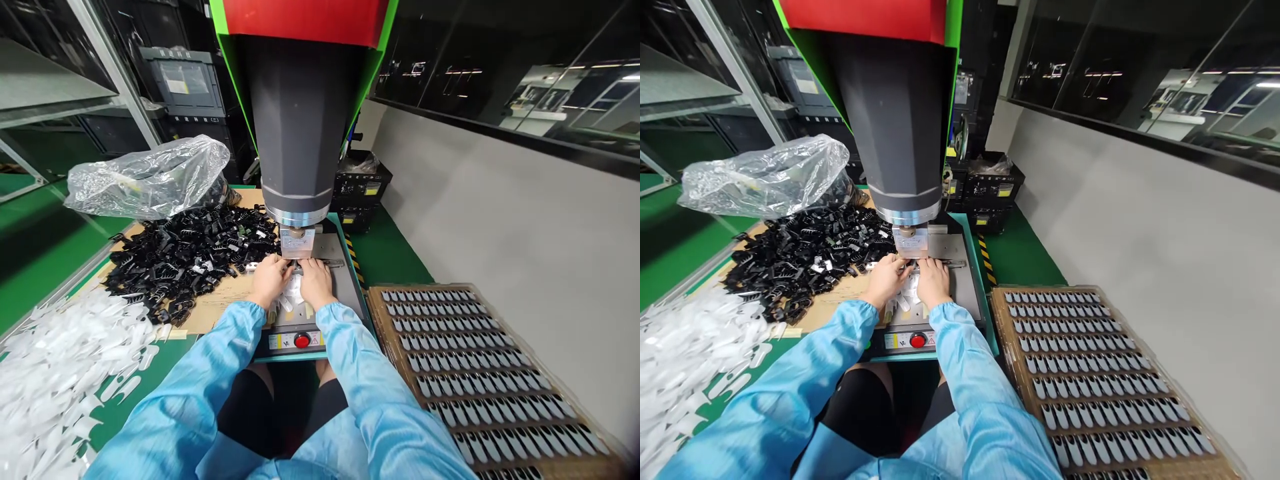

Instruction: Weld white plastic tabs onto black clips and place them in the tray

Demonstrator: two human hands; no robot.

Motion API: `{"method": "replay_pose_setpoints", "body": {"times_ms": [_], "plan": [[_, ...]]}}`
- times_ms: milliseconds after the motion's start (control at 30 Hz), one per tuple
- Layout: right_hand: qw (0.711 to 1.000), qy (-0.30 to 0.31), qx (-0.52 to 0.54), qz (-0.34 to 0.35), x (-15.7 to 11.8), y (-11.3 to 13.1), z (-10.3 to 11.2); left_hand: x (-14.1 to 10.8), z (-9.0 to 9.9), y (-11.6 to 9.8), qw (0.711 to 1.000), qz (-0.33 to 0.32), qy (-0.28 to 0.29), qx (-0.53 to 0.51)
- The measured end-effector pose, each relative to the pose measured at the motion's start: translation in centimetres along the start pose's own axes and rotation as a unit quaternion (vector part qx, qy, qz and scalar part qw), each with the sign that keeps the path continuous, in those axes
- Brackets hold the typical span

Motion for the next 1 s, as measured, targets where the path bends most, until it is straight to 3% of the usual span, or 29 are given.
{"method": "replay_pose_setpoints", "body": {"times_ms": [233, 367, 467, 600, 767, 867, 1000], "plan": [[1.0, -0.003, 0.007, 0.001, 0.1, -0.2, -0.5, -0.6, -0.1, -1.3, 0.997, -0.032, 0.06, 0.048], [0.999, -0.007, 0.052, 0.003, 0.2, -0.4, -0.7, -0.3, 0.4, -0.9, 0.995, -0.028, 0.094, 0.027], [0.992, -0.051, 0.117, 0.013, -0.8, -1.3, 0.2, -1.2, 1.6, 0.4, 0.997, -0.013, 0.073, -0.035], [0.978, -0.112, 0.174, 0.01, -5.3, -4.4, 2.0, -5.8, 3.1, 4.0, 0.994, 0.002, 0.039, -0.103], [0.985, -0.088, 0.132, -0.067, -13.9, -9.1, 2.6, -14.4, 2.2, 9.0, 0.99, 0.007, 0.124, -0.064], [0.991, -0.027, 0.103, -0.081, -17.1, -10.0, 2.0, -17.5, 2.0, 9.5, 0.989, -0.018, 0.142, -0.023], [0.994, 0.046, 0.051, -0.082, -18.2, -9.8, 1.7, -18.2, 2.1, 9.0, 0.991, -0.019, 0.133, -0.004]]}}
Point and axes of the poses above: each hand's wrist, its own x-axis towards the middle knuckle, its own z-axis out of the back of the hand, y = z × x, the point moved 7 cm from there along x, towards the middle knuckle, and after that the axes turned 4 degrees about x, right-handed, at the moved point
